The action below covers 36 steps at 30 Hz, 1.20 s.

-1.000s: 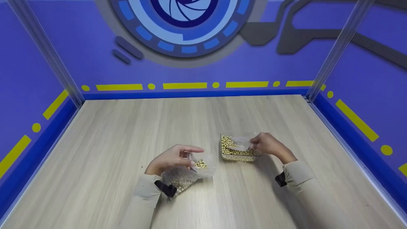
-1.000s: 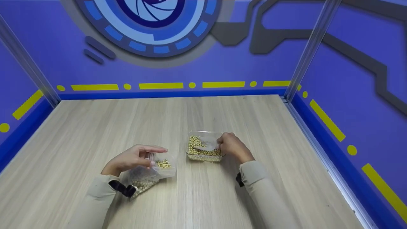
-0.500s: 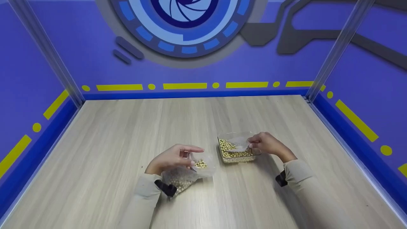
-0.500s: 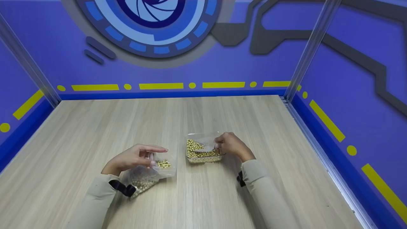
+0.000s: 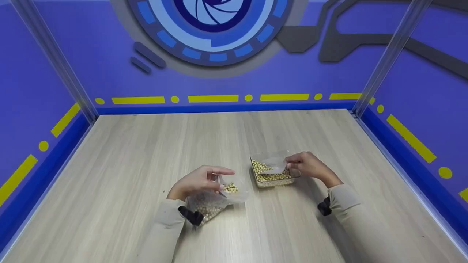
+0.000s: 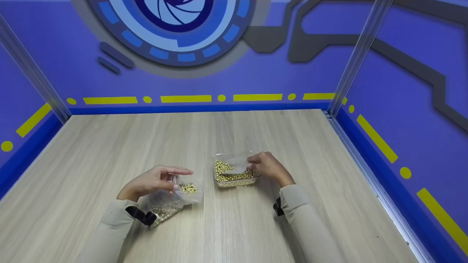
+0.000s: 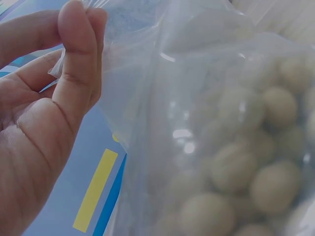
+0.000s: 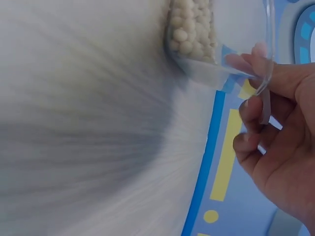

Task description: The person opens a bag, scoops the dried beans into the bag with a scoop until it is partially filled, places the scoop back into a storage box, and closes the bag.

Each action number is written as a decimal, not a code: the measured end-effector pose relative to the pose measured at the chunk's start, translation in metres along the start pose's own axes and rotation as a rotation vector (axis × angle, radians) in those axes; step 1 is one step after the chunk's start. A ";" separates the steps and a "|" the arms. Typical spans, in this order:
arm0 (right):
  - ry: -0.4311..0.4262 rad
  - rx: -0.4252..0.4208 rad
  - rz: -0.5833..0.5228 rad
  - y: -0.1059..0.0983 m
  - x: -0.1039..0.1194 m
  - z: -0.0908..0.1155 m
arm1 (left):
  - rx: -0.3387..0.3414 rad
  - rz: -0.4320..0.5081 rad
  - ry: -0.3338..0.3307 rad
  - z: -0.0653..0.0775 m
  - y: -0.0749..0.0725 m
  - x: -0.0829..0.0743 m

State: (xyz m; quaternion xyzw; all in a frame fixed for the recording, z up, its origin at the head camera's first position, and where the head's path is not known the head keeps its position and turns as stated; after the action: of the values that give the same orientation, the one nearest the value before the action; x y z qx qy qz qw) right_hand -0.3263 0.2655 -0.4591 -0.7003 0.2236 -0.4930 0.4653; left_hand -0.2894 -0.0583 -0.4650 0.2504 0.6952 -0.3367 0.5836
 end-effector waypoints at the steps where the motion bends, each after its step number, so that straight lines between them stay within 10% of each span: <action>1: -0.005 -0.007 0.000 0.000 -0.001 0.000 | -0.001 0.001 -0.003 0.000 0.000 0.000; 36: 0.006 0.043 -0.184 -0.005 -0.019 0.005 | -0.017 0.028 -0.024 0.001 -0.002 0.003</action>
State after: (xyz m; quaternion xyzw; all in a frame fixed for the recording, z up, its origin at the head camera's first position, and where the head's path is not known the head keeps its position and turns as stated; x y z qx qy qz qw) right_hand -0.3310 0.2849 -0.4641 -0.7060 0.1492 -0.5406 0.4325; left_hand -0.2910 -0.0607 -0.4674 0.2512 0.6873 -0.3255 0.5988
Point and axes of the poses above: each hand's wrist, its own z-axis away from the middle knuckle, its own y-axis out of the palm, x = y × z, the point moved 5 cm from there along -z, towards the middle knuckle, and after that the axes turned 7 degrees about z, right-handed, at the moved point
